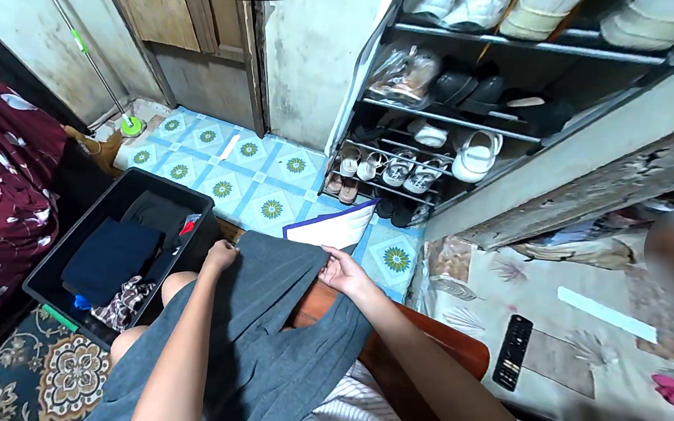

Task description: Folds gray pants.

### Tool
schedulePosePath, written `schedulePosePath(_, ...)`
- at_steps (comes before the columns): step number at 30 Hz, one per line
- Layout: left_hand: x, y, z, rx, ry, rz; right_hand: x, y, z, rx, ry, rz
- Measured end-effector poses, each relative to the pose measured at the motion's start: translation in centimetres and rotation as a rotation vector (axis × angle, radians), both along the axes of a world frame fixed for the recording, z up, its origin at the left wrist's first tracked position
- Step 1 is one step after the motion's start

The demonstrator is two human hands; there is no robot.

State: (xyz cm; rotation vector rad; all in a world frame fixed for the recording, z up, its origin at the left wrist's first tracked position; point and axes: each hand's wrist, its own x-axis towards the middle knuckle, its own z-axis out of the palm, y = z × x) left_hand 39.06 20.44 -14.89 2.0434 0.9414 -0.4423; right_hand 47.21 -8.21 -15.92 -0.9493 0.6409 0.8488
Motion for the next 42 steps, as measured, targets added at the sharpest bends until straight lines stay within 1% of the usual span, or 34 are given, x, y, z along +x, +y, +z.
schedulePosePath(2, 0.3, 0.3, 0.7, -0.041, -0.037, -0.015, 0.2, -1.5, -0.5, -0.137, -0.167, 0.079)
schedulePosePath(4, 0.6, 0.4, 1.2, -0.033, -0.103, 0.022, 0.0, -2.8, -0.7, -0.268, -0.33, 0.156)
schedulePosePath(6, 0.8, 0.2, 1.0, 0.03, -0.188, 0.098, -0.4, -3.7, -0.5, -0.344, -0.396, 0.244)
schedulePosePath(8, 0.9, -0.5, 0.8, 0.098, -0.218, 0.131, -0.6, -3.9, -0.7, -0.424, -0.416, 0.31)
schedulePosePath(10, 0.7, -0.7, 0.2, 0.173, -0.211, 0.091, -0.8, -3.6, -0.9, -0.506, -0.434, 0.313)
schedulePosePath(12, -0.2, -0.7, -0.2, 0.265, -0.229, -0.01, -1.5, -3.2, -0.5, -0.578, -0.495, 0.33)
schedulePosePath(13, -1.0, -0.6, -0.1, 0.323, -0.251, -0.057, -2.0, -3.2, -0.4, -0.611, -0.543, 0.372)
schedulePosePath(14, -2.1, -0.7, 0.2, 0.383, -0.296, -0.089, -2.8, -3.3, -0.1, -0.632, -0.599, 0.449)
schedulePosePath(16, -5.5, -1.0, 1.6, 0.471, -0.418, -0.122, -4.9, -3.6, 0.6, -0.599, -0.678, 0.707)
schedulePosePath(18, -10.7, -2.1, 3.5, 0.536, -0.498, -0.148, -7.0, -3.6, 0.6, -0.507, -0.691, 1.01)
schedulePosePath(20, -16.5, -2.9, 4.2, 0.61, -0.554, -0.178, -8.8, -2.9, -0.1, -0.463, -0.77, 1.208)
schedulePosePath(21, -19.4, -3.4, 4.4, 0.629, -0.561, -0.181, -9.3, -2.4, -0.5, -0.46, -0.823, 1.237)
schedulePosePath(22, -22.3, -4.2, 4.5, 0.655, -0.558, -0.185, -9.7, -1.8, -0.9, -0.466, -0.848, 1.222)
schedulePosePath(24, -27.6, -6.6, 5.0, 0.669, -0.505, -0.195, -10.4, -0.4, -1.3, -0.491, -0.83, 1.157)
schedulePosePath(26, -32.2, -9.5, 5.3, 0.616, -0.332, -0.208, -11.1, 0.4, -1.4, -0.501, -0.828, 1.153)
schedulePosePath(27, -34.1, -10.6, 5.5, 0.554, -0.221, -0.191, -11.3, 0.6, -1.1, -0.501, -0.842, 1.175)
schedulePosePath(28, -35.5, -11.6, 5.3, 0.514, -0.158, -0.148, -11.4, 0.6, -0.8, -0.502, -0.865, 1.198)
schedulePosePath(30, -37.4, -13.3, 4.5, 0.567, -0.177, -0.049, -11.4, 0.2, -0.2, -0.507, -0.906, 1.205)
schedulePosePath(33, -38.7, -15.2, 3.3, 0.703, -0.299, 0.062, -11.6, -0.8, -0.2, -0.511, -0.924, 1.132)
schedulePosePath(36, -39.6, -16.2, 3.9, 0.788, -0.397, 0.106, -11.9, -1.8, 0.5, -0.531, -0.922, 1.107)
schedulePosePath(39, -40.3, -17.0, 4.5, 0.767, -0.381, 0.082, -12.1, -2.5, 1.4, -0.556, -0.908, 1.138)
schedulePosePath(42, -40.6, -17.5, 3.3, 0.694, -0.327, 0.065, -11.8, -3.1, 1.6, -0.6, -0.888, 1.259)
